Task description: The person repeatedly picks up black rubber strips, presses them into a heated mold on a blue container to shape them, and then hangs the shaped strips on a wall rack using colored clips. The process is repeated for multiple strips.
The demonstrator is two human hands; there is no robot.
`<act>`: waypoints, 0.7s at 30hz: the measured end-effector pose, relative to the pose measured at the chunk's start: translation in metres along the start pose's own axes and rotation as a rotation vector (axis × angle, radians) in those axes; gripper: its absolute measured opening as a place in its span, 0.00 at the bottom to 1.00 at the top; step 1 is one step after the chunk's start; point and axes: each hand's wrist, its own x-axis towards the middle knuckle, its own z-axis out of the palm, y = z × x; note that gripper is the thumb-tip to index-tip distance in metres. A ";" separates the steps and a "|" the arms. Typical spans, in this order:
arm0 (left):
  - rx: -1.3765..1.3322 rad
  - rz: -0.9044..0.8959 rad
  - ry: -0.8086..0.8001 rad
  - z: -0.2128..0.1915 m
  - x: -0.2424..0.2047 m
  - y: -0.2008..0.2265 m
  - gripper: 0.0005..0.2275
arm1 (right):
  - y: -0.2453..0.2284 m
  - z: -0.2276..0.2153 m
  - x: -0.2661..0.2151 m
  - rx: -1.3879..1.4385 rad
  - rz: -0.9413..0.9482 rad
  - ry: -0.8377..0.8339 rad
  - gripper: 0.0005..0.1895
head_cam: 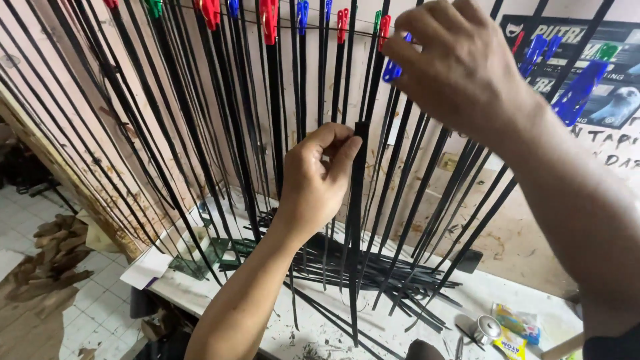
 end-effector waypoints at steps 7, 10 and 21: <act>-0.163 -0.072 0.013 0.014 0.019 -0.017 0.05 | 0.025 0.010 0.020 0.675 0.176 -0.040 0.05; -0.092 -0.185 0.030 0.019 0.032 -0.021 0.06 | 0.028 0.011 0.026 0.785 0.306 -0.076 0.08; -0.052 -0.122 0.009 0.021 0.059 -0.034 0.05 | 0.029 -0.019 0.050 1.074 0.644 -0.409 0.18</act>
